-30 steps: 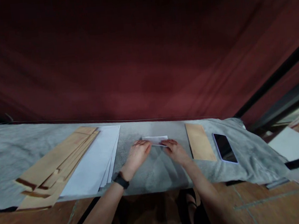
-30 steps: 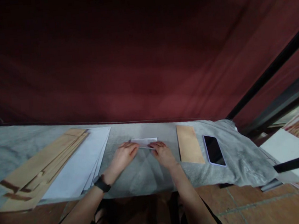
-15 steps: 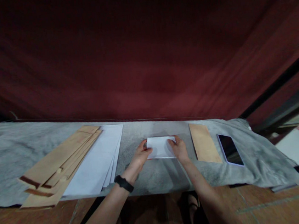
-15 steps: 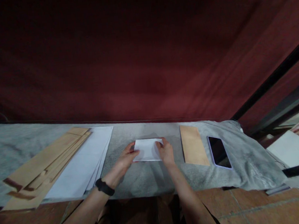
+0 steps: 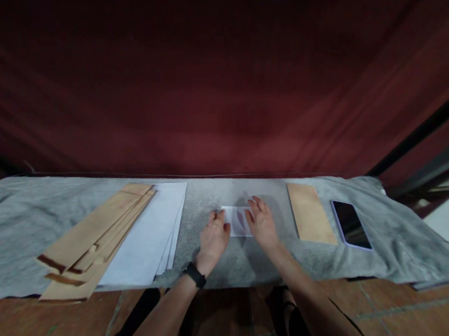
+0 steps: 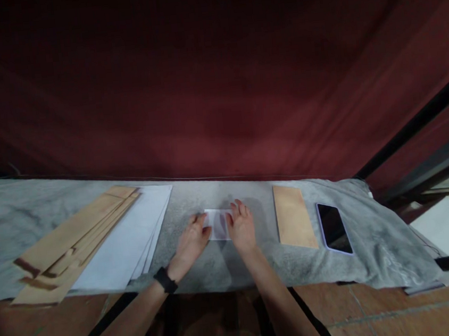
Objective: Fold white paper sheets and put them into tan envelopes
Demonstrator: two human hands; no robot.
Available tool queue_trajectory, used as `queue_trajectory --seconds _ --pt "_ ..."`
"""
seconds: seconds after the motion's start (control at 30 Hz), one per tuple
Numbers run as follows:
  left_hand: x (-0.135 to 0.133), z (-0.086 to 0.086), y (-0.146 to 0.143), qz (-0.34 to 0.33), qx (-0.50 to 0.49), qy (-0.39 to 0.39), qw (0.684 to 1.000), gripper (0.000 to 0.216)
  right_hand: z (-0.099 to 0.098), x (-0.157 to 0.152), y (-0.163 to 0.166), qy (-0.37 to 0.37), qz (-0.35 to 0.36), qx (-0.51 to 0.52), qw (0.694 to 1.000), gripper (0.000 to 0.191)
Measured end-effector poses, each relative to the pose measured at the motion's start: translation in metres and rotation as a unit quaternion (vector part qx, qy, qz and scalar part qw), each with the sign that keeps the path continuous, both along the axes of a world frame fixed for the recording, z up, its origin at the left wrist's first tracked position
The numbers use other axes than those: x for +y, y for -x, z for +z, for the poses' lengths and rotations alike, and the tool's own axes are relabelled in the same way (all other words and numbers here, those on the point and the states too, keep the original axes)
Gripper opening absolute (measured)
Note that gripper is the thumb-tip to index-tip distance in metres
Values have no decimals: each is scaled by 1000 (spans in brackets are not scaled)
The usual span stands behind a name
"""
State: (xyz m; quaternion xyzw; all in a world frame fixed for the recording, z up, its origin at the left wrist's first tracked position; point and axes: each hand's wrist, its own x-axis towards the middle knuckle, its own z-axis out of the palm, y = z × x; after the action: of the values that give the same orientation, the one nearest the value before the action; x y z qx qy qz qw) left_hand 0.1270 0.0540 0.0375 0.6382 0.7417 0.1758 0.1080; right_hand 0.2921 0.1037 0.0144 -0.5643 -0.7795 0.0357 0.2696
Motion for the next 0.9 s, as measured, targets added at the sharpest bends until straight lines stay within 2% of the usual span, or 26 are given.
queue_trajectory --seconds 0.07,0.13,0.23,0.3,0.47,0.9 --pt "-6 3 -5 -11 64 -22 998 37 -5 -6 10 26 50 7 998 42" --pt "-8 0 -9 -57 101 -60 991 40 -10 -14 18 43 75 -16 996 44" --pt "-5 -12 -8 -151 118 -83 978 52 -17 -23 21 42 72 -64 994 47" --pt "-3 -22 -5 -178 120 -72 974 54 -20 -27 19 38 63 -88 993 48" --pt "-2 -31 1 -140 132 -58 980 56 -25 -31 8 11 46 -122 991 52" --pt "-9 -21 -4 -149 156 -47 975 74 -40 -28 -18 -48 24 -140 989 61"
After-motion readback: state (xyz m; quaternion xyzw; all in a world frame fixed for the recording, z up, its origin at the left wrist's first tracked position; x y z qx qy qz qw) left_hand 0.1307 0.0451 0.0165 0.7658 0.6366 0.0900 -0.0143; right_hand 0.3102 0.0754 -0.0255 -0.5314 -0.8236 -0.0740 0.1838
